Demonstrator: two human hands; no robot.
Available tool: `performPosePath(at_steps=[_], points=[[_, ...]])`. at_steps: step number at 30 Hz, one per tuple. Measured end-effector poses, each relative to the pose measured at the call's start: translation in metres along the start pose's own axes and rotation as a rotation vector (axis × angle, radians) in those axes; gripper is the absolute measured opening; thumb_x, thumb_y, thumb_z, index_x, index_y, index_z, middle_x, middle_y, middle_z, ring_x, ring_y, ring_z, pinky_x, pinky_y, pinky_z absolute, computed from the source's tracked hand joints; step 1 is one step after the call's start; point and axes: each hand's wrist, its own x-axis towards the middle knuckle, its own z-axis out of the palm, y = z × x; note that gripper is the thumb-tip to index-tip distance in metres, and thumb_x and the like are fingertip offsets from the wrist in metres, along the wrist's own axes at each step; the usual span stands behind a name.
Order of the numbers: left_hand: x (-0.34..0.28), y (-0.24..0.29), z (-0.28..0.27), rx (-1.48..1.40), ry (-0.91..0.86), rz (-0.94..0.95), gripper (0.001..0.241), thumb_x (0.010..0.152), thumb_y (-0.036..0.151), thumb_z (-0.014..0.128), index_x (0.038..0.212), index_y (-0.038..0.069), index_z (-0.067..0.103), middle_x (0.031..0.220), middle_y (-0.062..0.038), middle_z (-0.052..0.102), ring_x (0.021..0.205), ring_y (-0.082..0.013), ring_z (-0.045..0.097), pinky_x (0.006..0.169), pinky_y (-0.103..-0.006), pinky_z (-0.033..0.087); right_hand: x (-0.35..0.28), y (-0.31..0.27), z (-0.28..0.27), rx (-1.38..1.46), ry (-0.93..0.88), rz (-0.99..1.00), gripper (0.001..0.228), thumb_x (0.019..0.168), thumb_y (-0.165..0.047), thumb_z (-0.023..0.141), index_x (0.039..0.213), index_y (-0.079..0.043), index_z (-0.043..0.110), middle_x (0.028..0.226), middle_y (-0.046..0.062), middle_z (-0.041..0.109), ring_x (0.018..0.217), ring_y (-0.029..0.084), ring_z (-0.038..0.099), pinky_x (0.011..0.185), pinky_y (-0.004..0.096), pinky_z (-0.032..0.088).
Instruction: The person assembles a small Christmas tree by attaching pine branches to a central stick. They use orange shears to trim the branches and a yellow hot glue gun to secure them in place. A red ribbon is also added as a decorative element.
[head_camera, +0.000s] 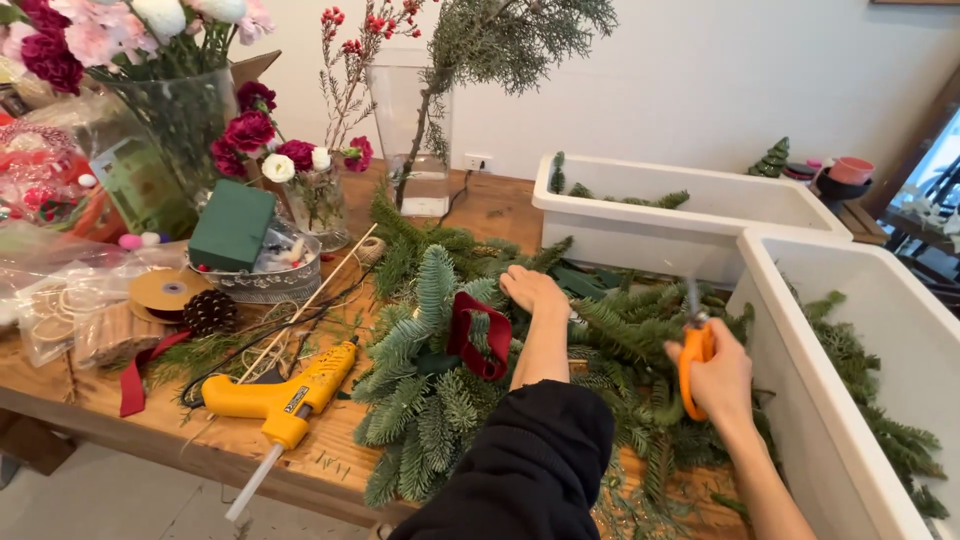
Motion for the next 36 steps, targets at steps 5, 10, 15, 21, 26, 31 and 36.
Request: performPosePath(at_steps=[5, 10, 15, 21, 26, 31, 36], points=[[-0.018, -0.007, -0.019, 0.033, -0.006, -0.049, 0.029, 0.104, 0.017, 0.043, 0.125, 0.014, 0.061, 0.140, -0.012, 0.049, 0.117, -0.0300, 0.031, 0.088, -0.0470, 0.023, 0.002, 0.022, -0.008, -0.047, -0.035, 0.020, 0.033, 0.081, -0.017, 0.086, 0.106, -0.008, 0.068, 0.089, 0.022, 0.070, 0.090, 0.041, 0.067, 0.078, 0.051, 0.052], [-0.038, -0.007, -0.037, -0.115, -0.123, -0.073, 0.043, 0.111, 0.015, 0.024, 0.146, 0.013, 0.048, 0.156, -0.012, 0.040, 0.139, -0.0303, 0.033, 0.106, -0.0543, 0.020, -0.005, 0.024, -0.020, 0.054, 0.091, 0.095, 0.040, 0.080, -0.025, 0.088, 0.109, -0.007, 0.067, 0.094, 0.022, 0.071, 0.088, 0.036, 0.068, 0.081, 0.048, 0.050], [0.009, -0.002, -0.036, -0.320, -0.026, -0.009, 0.048, 0.102, 0.008, 0.026, 0.134, 0.015, 0.061, 0.141, -0.005, 0.060, 0.134, -0.0281, 0.051, 0.103, -0.0640, 0.023, -0.004, 0.018, -0.031, 0.193, 0.089, 0.059, 0.040, 0.075, -0.014, 0.090, 0.104, 0.000, 0.067, 0.085, 0.025, 0.070, 0.079, 0.034, 0.071, 0.079, 0.047, 0.052], [0.072, -0.001, -0.082, -0.636, -0.308, 0.468, 0.062, 0.098, 0.036, 0.059, 0.146, -0.001, 0.044, 0.114, -0.022, 0.072, 0.115, -0.0374, 0.067, 0.110, -0.0605, 0.038, -0.011, 0.016, -0.033, 0.114, -0.224, 0.028, 0.036, 0.075, -0.015, 0.090, 0.101, 0.000, 0.070, 0.084, 0.021, 0.073, 0.085, 0.033, 0.069, 0.081, 0.046, 0.053], [0.005, 0.013, -0.096, -0.925, -0.550, 0.620, 0.070, 0.098, 0.034, 0.062, 0.149, -0.003, 0.031, 0.122, -0.025, 0.068, 0.122, -0.0391, 0.063, 0.113, -0.0665, 0.029, -0.024, 0.006, -0.024, 0.181, -0.225, 0.099, 0.047, 0.072, -0.021, 0.094, 0.105, 0.000, 0.069, 0.092, 0.022, 0.073, 0.098, 0.031, 0.066, 0.091, 0.046, 0.049], [-0.036, 0.026, -0.103, -1.065, -0.637, 0.849, 0.083, 0.099, 0.034, 0.062, 0.158, -0.004, 0.017, 0.112, -0.019, 0.073, 0.119, -0.0348, 0.065, 0.115, -0.0644, 0.025, -0.045, -0.033, -0.055, 0.352, -0.207, 0.158, 0.044, 0.080, -0.026, 0.087, 0.113, -0.002, 0.071, 0.081, 0.025, 0.071, 0.076, 0.026, 0.066, 0.074, 0.038, 0.057], [-0.067, 0.032, -0.111, -0.976, -0.621, 1.080, 0.054, 0.099, 0.039, 0.062, 0.142, 0.007, 0.050, 0.109, -0.013, 0.075, 0.111, -0.0292, 0.070, 0.112, -0.0629, 0.032, -0.049, -0.010, -0.063, 0.440, -0.288, 0.323, 0.051, 0.091, -0.049, 0.070, 0.107, -0.001, 0.064, 0.080, 0.018, 0.066, 0.060, 0.015, 0.055, 0.052, 0.025, 0.050]])
